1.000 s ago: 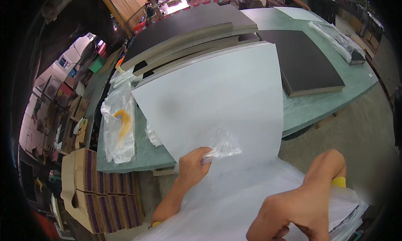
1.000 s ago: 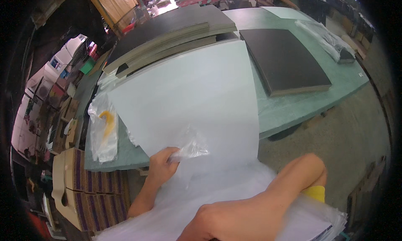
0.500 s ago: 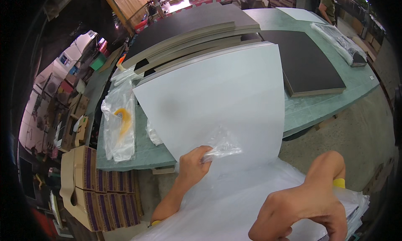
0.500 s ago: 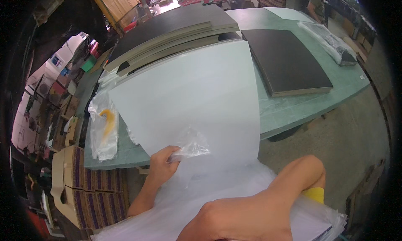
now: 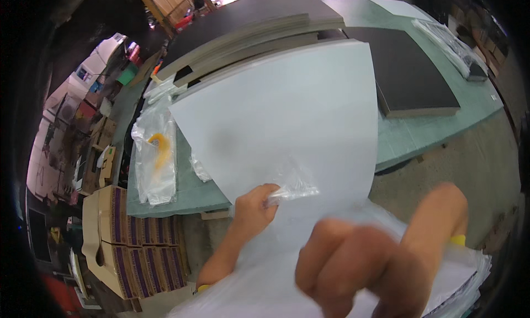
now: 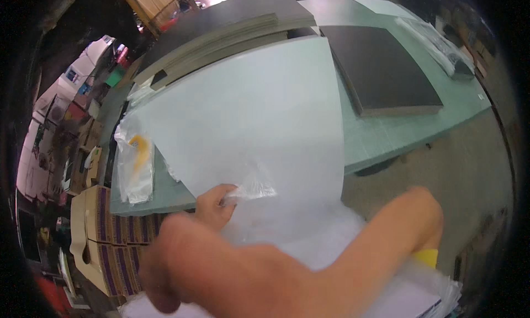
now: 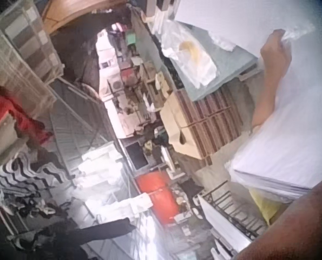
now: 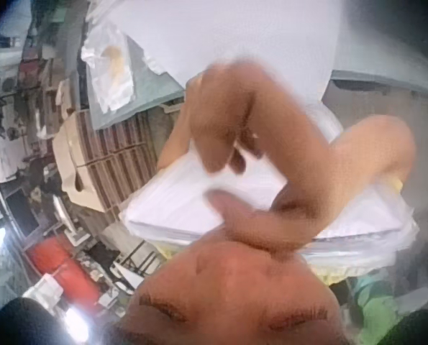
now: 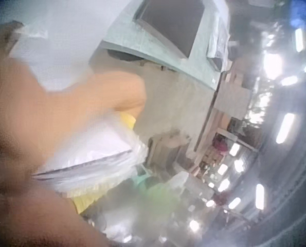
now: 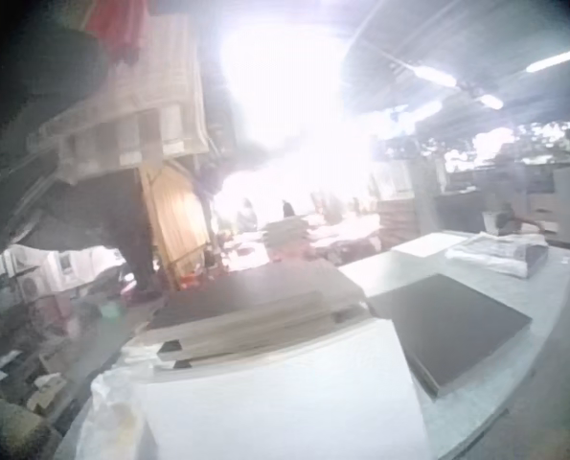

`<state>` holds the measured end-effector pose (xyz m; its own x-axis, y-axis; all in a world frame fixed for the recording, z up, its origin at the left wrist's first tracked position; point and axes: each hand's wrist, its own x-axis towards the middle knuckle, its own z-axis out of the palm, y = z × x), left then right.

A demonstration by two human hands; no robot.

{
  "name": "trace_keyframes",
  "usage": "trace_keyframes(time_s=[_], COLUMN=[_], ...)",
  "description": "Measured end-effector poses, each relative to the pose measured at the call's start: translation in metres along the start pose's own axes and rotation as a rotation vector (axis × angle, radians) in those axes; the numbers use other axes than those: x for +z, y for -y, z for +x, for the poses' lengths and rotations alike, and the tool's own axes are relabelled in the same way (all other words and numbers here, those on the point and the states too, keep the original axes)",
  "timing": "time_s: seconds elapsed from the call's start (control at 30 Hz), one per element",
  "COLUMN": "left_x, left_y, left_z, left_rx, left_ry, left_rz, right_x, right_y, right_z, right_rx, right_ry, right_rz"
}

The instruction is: The person wraps black boards in thin plastic sheeting by hand at a work table, smoothing the plastic over the surface of each board and tucking the edges.

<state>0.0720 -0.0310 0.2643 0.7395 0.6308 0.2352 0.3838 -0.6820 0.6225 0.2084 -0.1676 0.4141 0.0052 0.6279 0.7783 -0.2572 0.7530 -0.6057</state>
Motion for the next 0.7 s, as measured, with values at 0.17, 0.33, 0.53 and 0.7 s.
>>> trace_keyframes(time_s=[0.17, 0.33, 0.53, 0.7], left_x=[-0.003, -0.008, -0.021, -0.026], left_y=[0.0, -0.014, -0.031, -0.006], left_z=[0.007, 0.006, 0.015, 0.022], left_rx=[0.086, -0.033, 0.042, 0.2], left_ry=[-0.034, -0.02, -0.045, -0.157], left_rz=[0.036, -0.031, -0.129, 0.116], right_x=[-0.01, -0.074, -0.108, -0.108], right_y=[0.028, 0.011, -0.087, -0.098], right_z=[-0.004, -0.03, -0.075, -0.061], right_rx=[-0.234, 0.337, 1.162, 1.021], right_ry=[0.022, 0.006, -0.081, -0.133], right_rz=[-0.324, -0.891, -0.359, 0.026])
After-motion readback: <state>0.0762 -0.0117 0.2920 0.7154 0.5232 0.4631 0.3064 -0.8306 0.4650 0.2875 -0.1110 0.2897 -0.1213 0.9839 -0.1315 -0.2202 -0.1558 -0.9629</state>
